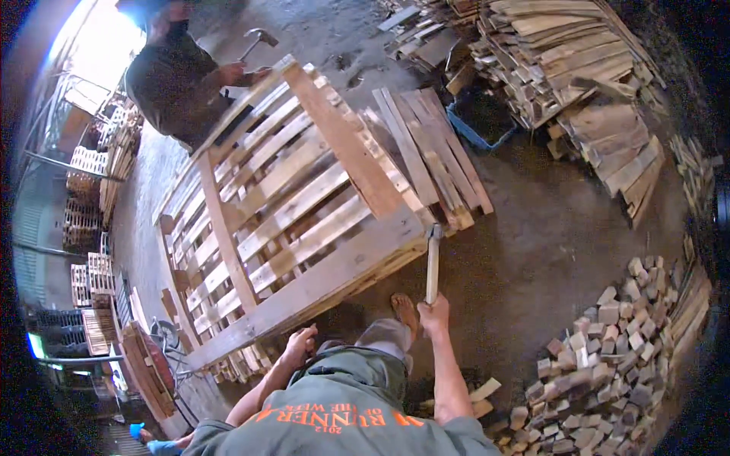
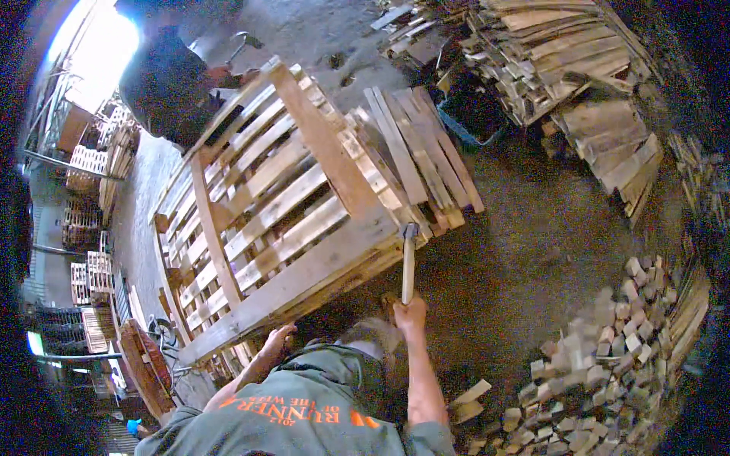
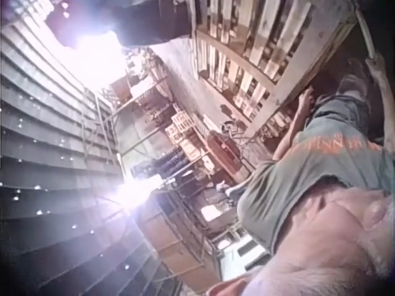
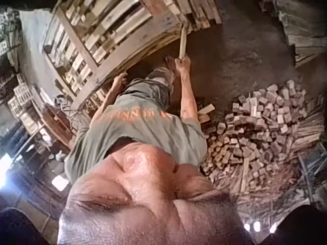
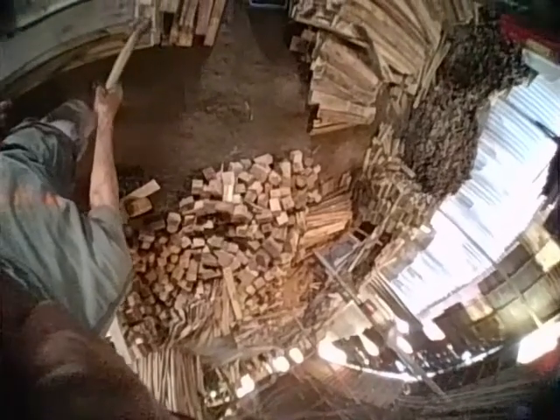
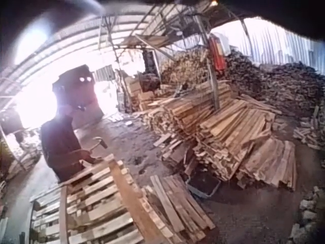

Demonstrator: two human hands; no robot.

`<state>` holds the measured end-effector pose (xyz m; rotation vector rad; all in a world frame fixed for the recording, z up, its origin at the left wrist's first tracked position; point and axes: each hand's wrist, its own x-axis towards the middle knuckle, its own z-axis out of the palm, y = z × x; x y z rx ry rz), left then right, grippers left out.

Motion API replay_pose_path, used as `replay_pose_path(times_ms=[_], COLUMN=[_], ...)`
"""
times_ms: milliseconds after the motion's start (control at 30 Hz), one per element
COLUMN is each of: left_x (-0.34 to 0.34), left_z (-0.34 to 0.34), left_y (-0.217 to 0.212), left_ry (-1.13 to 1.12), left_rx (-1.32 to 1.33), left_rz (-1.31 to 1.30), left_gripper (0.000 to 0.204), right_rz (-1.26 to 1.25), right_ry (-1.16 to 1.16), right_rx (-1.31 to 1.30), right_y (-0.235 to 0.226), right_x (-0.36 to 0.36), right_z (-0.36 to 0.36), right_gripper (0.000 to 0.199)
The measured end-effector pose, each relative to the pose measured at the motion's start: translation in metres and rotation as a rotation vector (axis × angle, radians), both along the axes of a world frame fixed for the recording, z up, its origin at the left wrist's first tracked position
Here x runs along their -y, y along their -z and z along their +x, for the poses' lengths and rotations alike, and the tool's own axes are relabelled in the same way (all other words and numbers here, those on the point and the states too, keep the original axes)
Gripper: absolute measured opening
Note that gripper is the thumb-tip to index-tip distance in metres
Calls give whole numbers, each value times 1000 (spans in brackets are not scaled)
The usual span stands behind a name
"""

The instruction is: Assembling and repairing wooden pallets using a hammer and nails.

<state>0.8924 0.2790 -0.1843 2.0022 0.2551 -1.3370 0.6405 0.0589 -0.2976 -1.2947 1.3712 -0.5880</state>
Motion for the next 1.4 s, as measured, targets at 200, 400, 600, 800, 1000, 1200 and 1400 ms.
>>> replay_pose_path(times_ms=[200,400,600,800,1000,1200,1400], left_x=[-3,10,125,172,177,173,181], left_z=[5,-2,57,77,77,71,75], left_y=[5,1,-27,18,19,14,12], left_ry=[-86,525,370,436,575,741,783], left_rx=[-37,1009,1268,1319,1276,1273,1122], left_rz=[-12,-123,-218,-166,-175,-397,-245], left_gripper=[16,25,23,24,29,35,36], right_rz=[5,220,237,186,57,114,-43], right_ry=[-88,114,71,-1,-138,-296,-315], right_rx=[-81,217,208,201,92,30,-153], right_y=[42,-23,-66,-111,-106,-93,-82], right_x=[1,22,36,24,-6,-20,-31], right_z=[-16,-7,-14,-9,-12,12,25], right_gripper=[11,11,14,15,11,11,16])
